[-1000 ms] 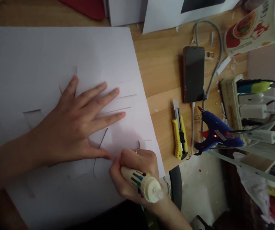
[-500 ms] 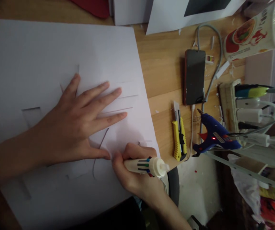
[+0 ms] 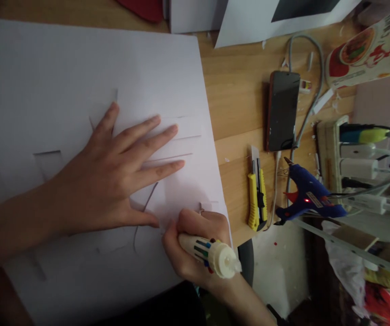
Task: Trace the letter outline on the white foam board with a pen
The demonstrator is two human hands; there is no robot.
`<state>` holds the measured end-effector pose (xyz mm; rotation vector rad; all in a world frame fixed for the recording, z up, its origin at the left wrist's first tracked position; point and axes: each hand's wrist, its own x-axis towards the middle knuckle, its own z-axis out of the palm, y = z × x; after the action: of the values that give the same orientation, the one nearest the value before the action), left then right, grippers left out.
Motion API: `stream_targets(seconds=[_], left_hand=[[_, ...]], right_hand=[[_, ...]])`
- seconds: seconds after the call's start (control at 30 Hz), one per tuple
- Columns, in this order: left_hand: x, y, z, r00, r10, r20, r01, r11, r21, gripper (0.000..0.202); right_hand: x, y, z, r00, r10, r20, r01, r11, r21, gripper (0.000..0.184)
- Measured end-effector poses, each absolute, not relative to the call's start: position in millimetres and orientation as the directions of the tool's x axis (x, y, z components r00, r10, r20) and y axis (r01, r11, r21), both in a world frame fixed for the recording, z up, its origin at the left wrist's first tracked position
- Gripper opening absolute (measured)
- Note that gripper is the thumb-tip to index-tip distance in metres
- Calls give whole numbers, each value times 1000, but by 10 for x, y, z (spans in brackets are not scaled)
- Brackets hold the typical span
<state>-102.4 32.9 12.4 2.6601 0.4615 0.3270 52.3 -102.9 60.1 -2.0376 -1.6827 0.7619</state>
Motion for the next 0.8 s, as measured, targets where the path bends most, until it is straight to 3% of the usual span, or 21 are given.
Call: stream_targets(seconds=[0.1,0.3,0.57,0.8], left_hand=[[-1028,333,118,917,367,154,270,-859,436,85],[-1032,327,99,916,371,154,274,-857,436,83],[-1031,325,137,920,378,108,294,-844,448,91],[-1028,323,158,920,380,95,294,-831,472,82]], right_hand=[[557,-1066,617,135,985,-105,816,-171,-552,37],[667,-1126,623,173,978,-119,860,-209,-465,37],[754,-1139,636,249,967,-49,851,-242,-465,35],[864,-1178,637,211,977,1,877,-189,-442,34]])
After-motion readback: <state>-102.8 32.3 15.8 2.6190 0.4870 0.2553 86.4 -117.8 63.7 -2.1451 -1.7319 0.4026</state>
